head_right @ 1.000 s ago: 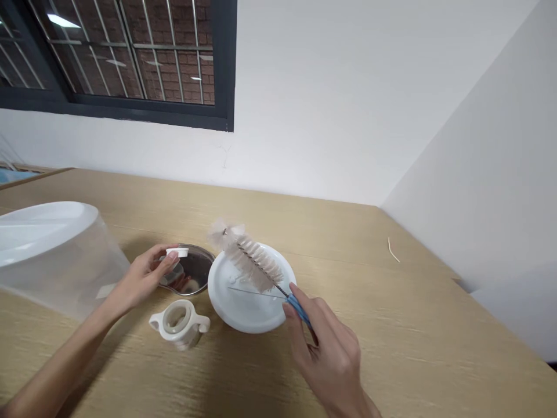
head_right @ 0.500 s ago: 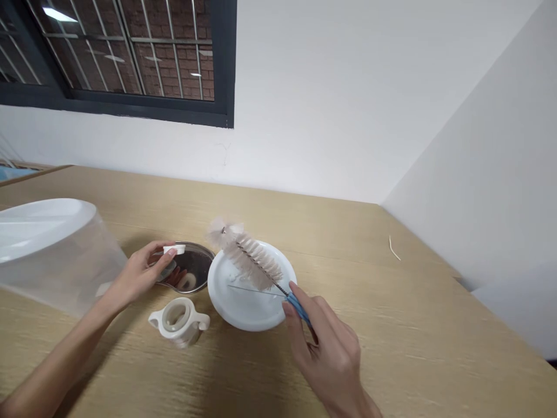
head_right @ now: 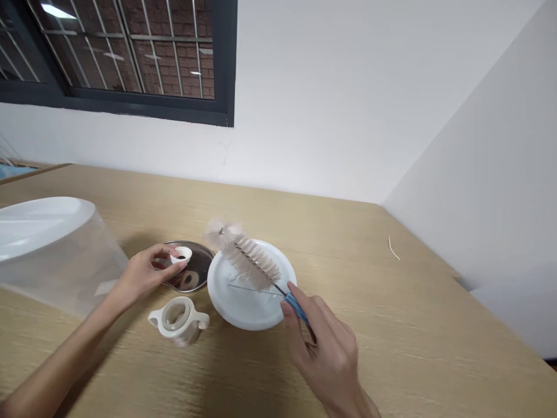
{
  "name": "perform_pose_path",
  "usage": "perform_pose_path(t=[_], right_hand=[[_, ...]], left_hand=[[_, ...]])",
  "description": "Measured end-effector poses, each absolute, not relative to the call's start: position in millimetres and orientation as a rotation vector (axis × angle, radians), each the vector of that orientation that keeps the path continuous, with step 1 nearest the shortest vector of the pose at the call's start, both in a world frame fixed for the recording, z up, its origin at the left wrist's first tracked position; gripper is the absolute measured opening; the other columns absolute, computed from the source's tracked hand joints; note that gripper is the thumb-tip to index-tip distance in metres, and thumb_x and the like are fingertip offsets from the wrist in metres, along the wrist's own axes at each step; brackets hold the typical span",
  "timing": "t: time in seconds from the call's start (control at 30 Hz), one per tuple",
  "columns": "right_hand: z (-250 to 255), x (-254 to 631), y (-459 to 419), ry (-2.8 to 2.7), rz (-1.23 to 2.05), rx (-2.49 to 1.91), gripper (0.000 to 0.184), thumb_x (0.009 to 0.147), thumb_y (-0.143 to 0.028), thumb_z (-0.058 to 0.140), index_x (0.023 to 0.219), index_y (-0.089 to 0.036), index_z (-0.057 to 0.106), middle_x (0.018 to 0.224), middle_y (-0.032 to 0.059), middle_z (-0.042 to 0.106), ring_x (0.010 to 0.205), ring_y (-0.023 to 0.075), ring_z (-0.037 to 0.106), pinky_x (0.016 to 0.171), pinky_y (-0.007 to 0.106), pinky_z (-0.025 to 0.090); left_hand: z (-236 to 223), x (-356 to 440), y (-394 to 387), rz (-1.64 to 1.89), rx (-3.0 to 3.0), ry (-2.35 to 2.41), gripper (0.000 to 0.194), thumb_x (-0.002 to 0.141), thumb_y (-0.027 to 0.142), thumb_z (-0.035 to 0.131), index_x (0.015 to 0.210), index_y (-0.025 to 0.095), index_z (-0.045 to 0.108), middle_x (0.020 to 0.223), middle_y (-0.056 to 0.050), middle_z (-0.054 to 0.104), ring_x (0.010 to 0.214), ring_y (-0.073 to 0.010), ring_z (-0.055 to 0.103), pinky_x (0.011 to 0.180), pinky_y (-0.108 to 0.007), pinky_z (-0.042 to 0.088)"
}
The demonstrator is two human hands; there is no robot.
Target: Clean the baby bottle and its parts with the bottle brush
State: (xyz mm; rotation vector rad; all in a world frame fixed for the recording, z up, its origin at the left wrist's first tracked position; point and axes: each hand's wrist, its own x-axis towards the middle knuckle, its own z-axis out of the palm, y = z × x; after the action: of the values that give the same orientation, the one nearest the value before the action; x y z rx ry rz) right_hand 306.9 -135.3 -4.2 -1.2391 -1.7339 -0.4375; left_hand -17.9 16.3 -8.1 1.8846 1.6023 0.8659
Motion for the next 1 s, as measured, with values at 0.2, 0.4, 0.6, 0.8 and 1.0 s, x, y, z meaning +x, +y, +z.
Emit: perform_pose_path(t=[0.2, 0.4, 0.6, 0.8, 1.0], right_hand=[[-5.0, 306.9, -136.0, -1.727, -0.417, -1.247, 0.031, 0.093, -0.005, 0.066, 0.124, -0.01, 0.067, 0.07, -0.0025, 0.052, 0.054, 0.007, 0.041, 0.051, 0.022, 0.038], [-6.6, 307.4, -135.5, -1.725, -0.398, -1.239, 0.033, 0.093, -0.004, 0.067, 0.125, -0.01, 0.066, 0.071, -0.0022, 0.052, 0.055, 0.0068, 0.042, 0.052, 0.022, 0.038], [-5.6, 306.6, -136.0, -1.725, -0.406, -1.254, 0.033, 0.093, -0.004, 0.066, 0.125, -0.011, 0.066, 0.07, -0.0026, 0.052, 0.055, 0.0067, 0.041, 0.052, 0.022, 0.038], [-5.5, 307.4, -136.9, -1.728, -0.403, -1.26, 0.033, 0.093, -0.004, 0.066, 0.125, -0.012, 0.066, 0.069, -0.0031, 0.051, 0.054, 0.0073, 0.04, 0.052, 0.023, 0.037], [-5.7, 307.1, -135.8, -1.724, -0.404, -1.253, 0.033, 0.093, -0.004, 0.067, 0.125, -0.011, 0.067, 0.07, -0.003, 0.051, 0.054, 0.0066, 0.04, 0.051, 0.022, 0.037]], left_hand=[[-8.9, -16.8, 16.6, 0.913, 1.983, 1.616, 0.029, 0.082, 0.053, 0.07, 0.092, 0.026, 0.065, 0.116, -0.003, 0.075, 0.093, -0.0252, 0.072, 0.085, -0.037, 0.055], [-7.9, -20.1, 17.5, 0.952, 2.049, 1.647, 0.028, 0.083, 0.05, 0.068, 0.096, 0.026, 0.067, 0.116, -0.004, 0.075, 0.1, -0.0269, 0.071, 0.09, -0.039, 0.054], [-6.3, -21.1, 17.4, 0.95, 2.137, 1.658, 0.026, 0.085, 0.049, 0.065, 0.096, 0.026, 0.067, 0.115, -0.004, 0.075, 0.109, -0.0285, 0.069, 0.094, -0.039, 0.05], [-8.9, -22.9, 19.2, 0.927, 2.146, 1.692, 0.029, 0.087, 0.052, 0.064, 0.1, 0.026, 0.068, 0.112, -0.004, 0.075, 0.105, -0.0273, 0.071, 0.088, -0.038, 0.051], [-8.1, -22.4, 18.5, 0.905, 2.152, 1.712, 0.031, 0.087, 0.054, 0.064, 0.099, 0.025, 0.068, 0.11, -0.004, 0.076, 0.099, -0.0268, 0.071, 0.083, -0.037, 0.051]])
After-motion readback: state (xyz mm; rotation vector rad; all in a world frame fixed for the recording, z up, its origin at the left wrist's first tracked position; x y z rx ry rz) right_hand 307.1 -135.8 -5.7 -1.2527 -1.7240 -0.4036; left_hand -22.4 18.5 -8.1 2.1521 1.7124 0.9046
